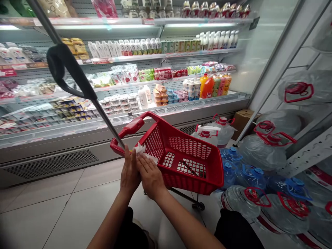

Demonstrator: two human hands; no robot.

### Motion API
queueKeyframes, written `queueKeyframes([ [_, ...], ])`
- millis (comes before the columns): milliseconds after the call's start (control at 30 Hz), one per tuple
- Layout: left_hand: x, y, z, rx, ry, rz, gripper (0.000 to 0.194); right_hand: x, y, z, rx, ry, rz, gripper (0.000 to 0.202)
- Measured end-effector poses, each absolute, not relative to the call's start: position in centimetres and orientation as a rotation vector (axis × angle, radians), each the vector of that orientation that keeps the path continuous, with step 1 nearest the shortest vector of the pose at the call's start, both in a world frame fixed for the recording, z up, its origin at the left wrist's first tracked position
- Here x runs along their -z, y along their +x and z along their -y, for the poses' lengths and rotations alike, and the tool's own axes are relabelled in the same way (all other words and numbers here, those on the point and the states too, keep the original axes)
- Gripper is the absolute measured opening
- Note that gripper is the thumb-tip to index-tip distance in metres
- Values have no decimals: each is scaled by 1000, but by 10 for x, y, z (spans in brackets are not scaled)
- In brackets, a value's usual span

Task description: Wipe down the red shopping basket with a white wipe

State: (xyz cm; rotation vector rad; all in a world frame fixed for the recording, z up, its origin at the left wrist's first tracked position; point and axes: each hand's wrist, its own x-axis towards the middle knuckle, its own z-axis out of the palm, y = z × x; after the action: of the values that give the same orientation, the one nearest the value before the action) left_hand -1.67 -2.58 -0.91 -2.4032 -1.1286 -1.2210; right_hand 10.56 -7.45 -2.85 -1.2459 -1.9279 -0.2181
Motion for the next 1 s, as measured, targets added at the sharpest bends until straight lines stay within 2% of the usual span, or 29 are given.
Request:
queueKeyframes([
  [333,5,-12,29,891,-2394,1101,79,36,135,93,256,-1278,1963,73],
  [500,4,-4,30,771,-2455,1230,85,57,180,127,290,-1417,1999,79],
  [667,-1,8,39,803,-2475,1343,88,79,239,180,327,-1542,1987,75],
  [867,-3,24,45,840,-2363,1505,77,101,298,235,316,-1620,1848,64],
  [1000,14,56,52,848,-2289,1629,85,105,308,243,314,-1615,1770,59],
])
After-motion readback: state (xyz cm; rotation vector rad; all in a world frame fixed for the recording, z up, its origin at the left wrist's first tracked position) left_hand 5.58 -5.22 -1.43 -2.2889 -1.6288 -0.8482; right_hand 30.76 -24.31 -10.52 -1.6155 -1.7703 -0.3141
